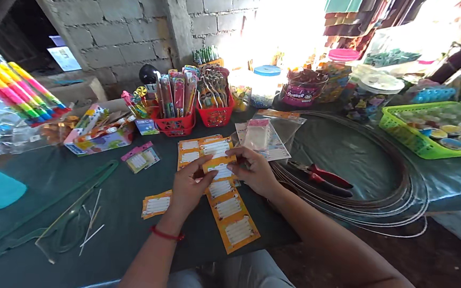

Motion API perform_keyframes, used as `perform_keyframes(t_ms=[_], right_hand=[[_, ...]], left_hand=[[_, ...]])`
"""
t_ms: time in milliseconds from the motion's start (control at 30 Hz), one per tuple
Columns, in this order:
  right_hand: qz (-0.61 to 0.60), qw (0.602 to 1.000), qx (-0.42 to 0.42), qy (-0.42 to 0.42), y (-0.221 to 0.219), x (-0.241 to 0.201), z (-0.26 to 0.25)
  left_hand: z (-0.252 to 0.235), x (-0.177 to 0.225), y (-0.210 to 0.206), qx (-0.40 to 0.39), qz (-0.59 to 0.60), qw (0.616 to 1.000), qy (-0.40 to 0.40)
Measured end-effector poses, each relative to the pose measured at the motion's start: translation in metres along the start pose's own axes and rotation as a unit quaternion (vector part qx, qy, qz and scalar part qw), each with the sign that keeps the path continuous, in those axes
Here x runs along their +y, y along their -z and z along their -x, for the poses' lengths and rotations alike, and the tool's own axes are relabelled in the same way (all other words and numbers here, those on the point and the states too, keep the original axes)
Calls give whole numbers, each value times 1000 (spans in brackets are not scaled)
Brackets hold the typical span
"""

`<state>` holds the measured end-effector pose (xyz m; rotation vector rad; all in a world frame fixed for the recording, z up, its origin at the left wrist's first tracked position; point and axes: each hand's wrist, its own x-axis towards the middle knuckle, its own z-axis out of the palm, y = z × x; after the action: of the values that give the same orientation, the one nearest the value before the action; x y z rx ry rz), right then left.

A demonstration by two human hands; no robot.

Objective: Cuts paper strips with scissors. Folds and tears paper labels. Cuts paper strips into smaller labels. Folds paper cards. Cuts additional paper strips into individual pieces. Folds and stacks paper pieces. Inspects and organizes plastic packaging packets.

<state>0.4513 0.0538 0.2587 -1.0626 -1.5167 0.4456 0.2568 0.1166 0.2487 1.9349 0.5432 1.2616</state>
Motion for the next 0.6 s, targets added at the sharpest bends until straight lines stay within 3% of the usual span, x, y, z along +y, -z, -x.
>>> perform_keyframes(t_ms=[133, 267, 600], right_hand=[[44, 997, 35, 58, -2, 3, 1], [96, 990, 41, 99, -3, 2, 2], [122, 978, 59, 156, -4, 7, 3]], left_hand=[[1, -3, -3, 31, -64, 995, -64], [2, -3, -2, 55, -76, 993, -74], [3, 0, -2, 52, -5, 996, -71]])
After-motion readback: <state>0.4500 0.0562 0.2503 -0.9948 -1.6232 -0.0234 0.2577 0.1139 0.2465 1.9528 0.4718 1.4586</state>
